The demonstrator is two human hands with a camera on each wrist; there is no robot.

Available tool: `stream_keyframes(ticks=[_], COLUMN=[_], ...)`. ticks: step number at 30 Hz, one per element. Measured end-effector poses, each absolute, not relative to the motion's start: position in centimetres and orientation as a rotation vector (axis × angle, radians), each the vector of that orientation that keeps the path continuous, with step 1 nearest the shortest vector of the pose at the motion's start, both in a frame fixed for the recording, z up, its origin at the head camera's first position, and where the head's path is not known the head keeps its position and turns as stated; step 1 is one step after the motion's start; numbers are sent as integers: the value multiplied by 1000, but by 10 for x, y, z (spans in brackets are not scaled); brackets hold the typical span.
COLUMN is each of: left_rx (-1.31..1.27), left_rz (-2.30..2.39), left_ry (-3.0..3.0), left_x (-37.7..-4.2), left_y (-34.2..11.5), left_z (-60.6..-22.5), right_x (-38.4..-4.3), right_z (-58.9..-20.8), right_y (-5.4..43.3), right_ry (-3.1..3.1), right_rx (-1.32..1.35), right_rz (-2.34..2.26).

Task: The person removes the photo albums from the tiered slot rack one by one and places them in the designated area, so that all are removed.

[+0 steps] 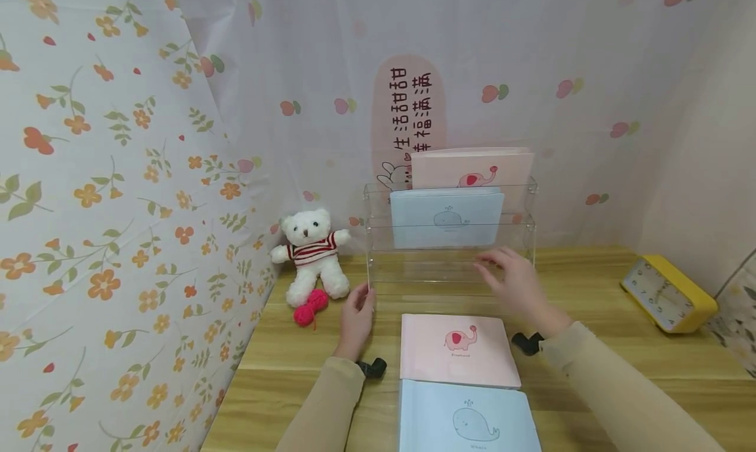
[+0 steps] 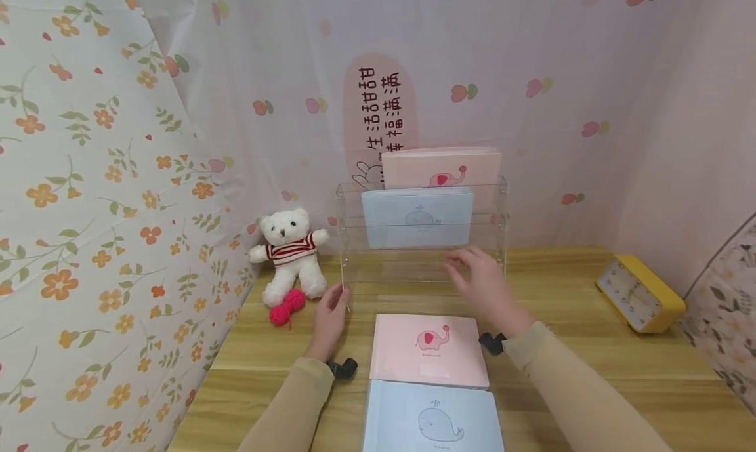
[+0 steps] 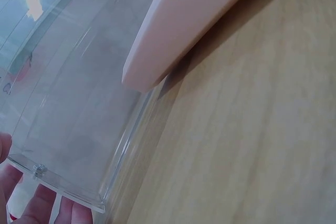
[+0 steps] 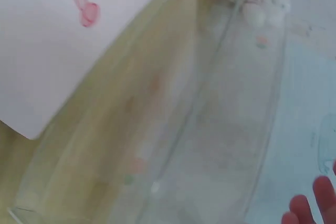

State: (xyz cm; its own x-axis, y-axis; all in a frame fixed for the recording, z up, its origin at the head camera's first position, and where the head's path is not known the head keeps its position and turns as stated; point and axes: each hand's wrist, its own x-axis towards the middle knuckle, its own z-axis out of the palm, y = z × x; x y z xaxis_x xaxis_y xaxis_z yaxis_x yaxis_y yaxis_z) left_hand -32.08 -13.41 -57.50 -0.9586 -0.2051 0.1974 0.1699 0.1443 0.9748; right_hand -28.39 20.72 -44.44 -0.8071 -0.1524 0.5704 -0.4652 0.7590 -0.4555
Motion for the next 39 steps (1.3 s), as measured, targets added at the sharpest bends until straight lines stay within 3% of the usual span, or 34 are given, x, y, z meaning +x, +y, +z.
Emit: stream_keyframes(ticks=[27, 39], left_rx=[37, 32], left_rz=[-1854, -1867], left_ry=[-2167, -2149], left_x=[-319, -319], left_y=[-134, -133], left_z=[-572, -571], right_x=[-337, -350], right_z=[-373, -360], right_y=[237, 223], right_ry=[-2331, -2408], right_rx=[178, 150], right_rz=[1400, 1311])
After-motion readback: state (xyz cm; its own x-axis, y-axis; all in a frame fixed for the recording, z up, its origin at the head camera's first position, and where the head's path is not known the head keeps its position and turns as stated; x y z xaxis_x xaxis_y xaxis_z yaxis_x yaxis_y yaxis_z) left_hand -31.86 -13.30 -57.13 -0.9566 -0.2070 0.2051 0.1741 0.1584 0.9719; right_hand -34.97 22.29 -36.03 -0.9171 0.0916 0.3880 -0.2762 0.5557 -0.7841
